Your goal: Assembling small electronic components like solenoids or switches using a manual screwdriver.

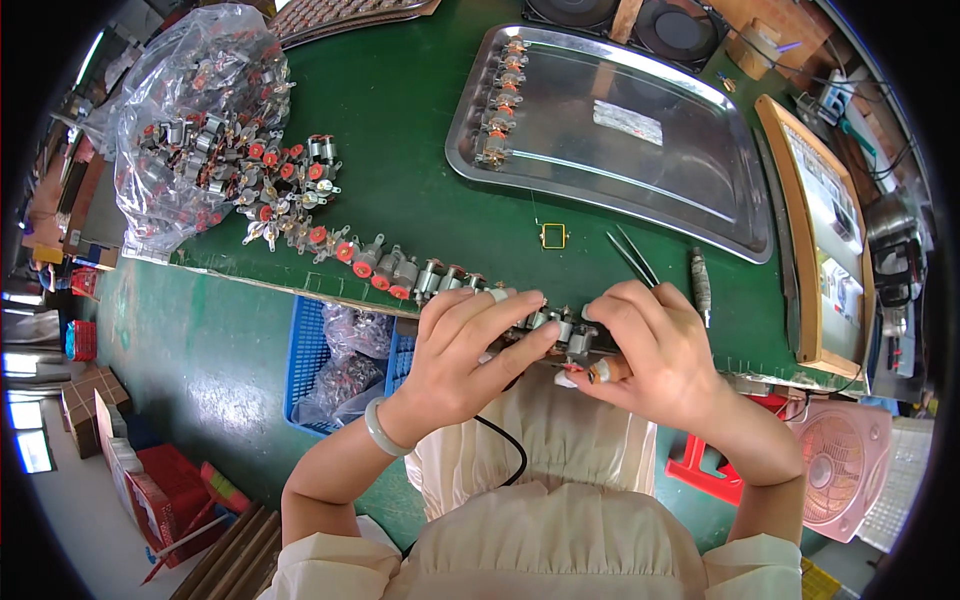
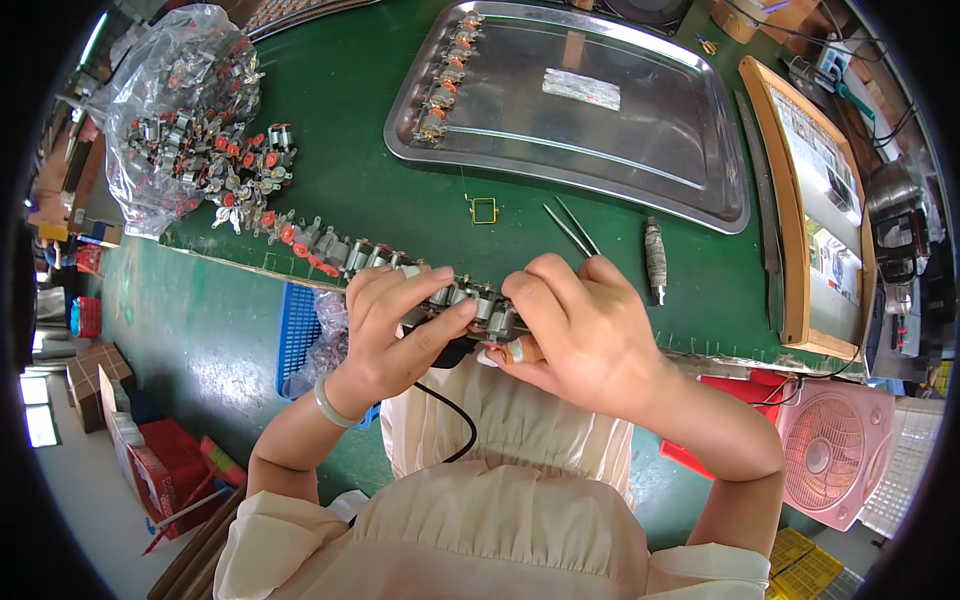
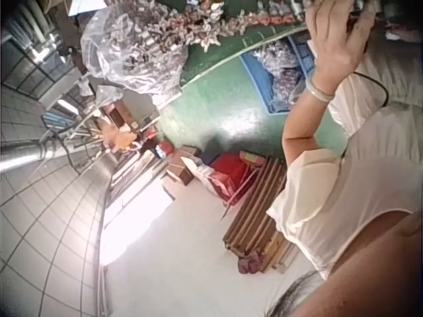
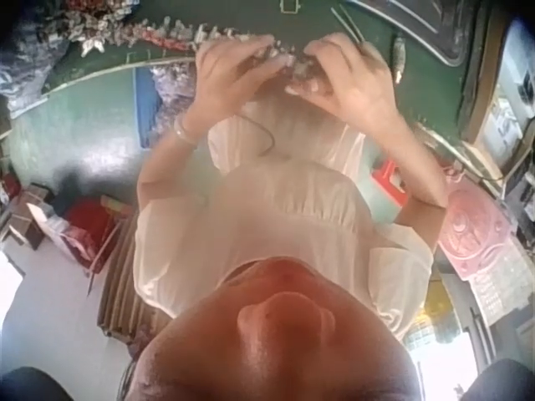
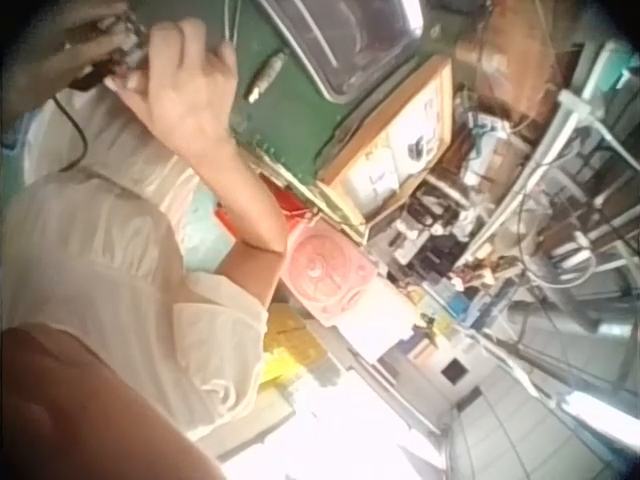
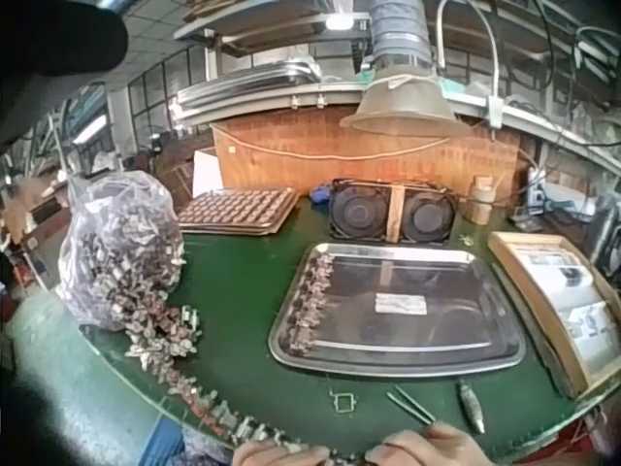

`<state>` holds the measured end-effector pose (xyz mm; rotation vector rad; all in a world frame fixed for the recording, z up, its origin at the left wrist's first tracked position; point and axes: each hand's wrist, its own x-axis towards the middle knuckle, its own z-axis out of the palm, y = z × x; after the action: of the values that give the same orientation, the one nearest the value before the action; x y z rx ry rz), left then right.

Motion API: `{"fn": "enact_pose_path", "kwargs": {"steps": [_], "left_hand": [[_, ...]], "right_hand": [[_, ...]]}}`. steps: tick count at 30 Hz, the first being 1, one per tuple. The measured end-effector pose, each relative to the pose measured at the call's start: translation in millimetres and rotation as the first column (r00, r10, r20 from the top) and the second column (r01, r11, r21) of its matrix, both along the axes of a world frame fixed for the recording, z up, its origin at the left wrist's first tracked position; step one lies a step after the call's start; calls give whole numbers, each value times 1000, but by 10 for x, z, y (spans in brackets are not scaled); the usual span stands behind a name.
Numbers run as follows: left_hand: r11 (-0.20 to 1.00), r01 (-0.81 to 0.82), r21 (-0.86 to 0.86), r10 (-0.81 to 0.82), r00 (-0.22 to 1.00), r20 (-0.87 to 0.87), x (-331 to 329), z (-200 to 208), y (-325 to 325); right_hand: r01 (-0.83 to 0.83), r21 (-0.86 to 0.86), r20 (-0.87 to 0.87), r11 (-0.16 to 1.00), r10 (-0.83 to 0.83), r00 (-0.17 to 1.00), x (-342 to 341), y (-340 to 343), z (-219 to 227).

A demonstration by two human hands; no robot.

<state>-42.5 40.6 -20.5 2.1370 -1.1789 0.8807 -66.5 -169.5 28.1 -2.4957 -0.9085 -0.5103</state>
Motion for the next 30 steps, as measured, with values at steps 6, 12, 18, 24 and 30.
{"fn": "enact_pose_path", "kwargs": {"steps": [6, 12, 18, 24, 30], "left_hand": [[999, 37, -2, -37, 994, -99, 104, 23, -1], [999, -46, -15, 43, 984, -174, 129, 110, -127], [998, -65, -10, 63, 984, -165, 87, 75, -139], [998, -36, -50, 30, 993, -113, 90, -7, -120], [989, -94, -115, 85, 993, -81, 17, 13, -150]], "right_hand": [[95, 88, -119, 992, -84, 989, 5, 35, -27], [74, 24, -107, 997, -72, 992, 83, -29, 32], [8, 28, -178, 1000, -3, 984, 105, -57, -9], [-135, 70, -336, 988, 151, 930, 242, -221, 259], [95, 233, -246, 968, -36, 969, 92, -135, 292]]}}
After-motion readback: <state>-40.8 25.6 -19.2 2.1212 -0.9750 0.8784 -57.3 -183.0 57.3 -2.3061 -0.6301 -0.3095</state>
